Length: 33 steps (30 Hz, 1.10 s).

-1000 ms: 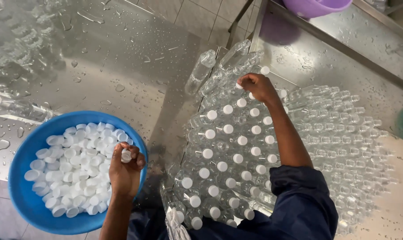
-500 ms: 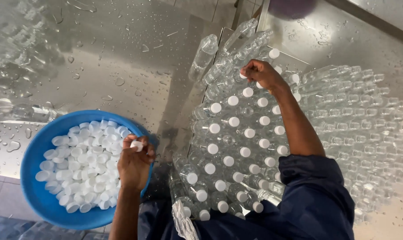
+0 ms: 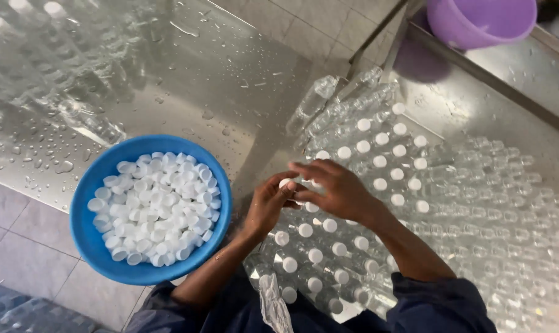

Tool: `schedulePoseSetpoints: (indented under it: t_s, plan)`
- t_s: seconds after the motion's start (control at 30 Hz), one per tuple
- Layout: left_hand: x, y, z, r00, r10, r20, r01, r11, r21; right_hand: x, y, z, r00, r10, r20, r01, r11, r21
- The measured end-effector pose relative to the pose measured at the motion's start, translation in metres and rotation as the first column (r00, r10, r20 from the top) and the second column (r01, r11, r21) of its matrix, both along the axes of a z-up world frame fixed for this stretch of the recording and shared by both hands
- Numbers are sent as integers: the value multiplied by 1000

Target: Placing plastic caps onto the mouths of empty water bottles arranged on a production table.

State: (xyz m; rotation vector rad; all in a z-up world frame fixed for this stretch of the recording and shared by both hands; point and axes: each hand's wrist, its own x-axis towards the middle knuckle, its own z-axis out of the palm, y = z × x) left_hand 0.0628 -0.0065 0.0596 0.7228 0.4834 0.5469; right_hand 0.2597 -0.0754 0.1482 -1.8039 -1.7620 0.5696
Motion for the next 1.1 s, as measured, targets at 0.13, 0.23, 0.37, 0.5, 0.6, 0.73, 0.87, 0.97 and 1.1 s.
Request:
schedulePoseSetpoints:
  t_s: [0.13,0.23,0.37,0.5,0.6,0.73,0.87,0.97,1.1]
  plan:
    - [-19,-4,18,997,-73,7,73,997,10,-23,-14,-33,973,108,202,-140,978,154]
    - [-30,4,23,989,-129,68,130,991,-13,6,-10,-41,992,82,96,-98,980,176]
    - [-67,31,20,985,54,-166,-5,959,282,102,2,-57,930,-348,-122,359,930,81]
    - [-132,81,-32,751,489,-444,-12,682,731,175,10,-99,863,-488,130,500,862,-83]
    - [-176,108,-112,303,601,-739,376,637,672,176,11,-101,869,-459,184,486,862,-146]
    - [-185,105,-148,169,594,-786,646,536,544,145,21,-56,895,-444,44,438,855,-277]
    - [-184,103,-176,201,643,-739,722,412,555,166,32,-93,895,-435,102,447,870,-207]
    - [-183,119,-167,193,642,-742,704,436,561,154,31,-79,879,-474,57,470,838,-276]
    - [-187,120,-179,257,698,-668,661,378,648,144,40,-65,876,-475,83,469,798,-379]
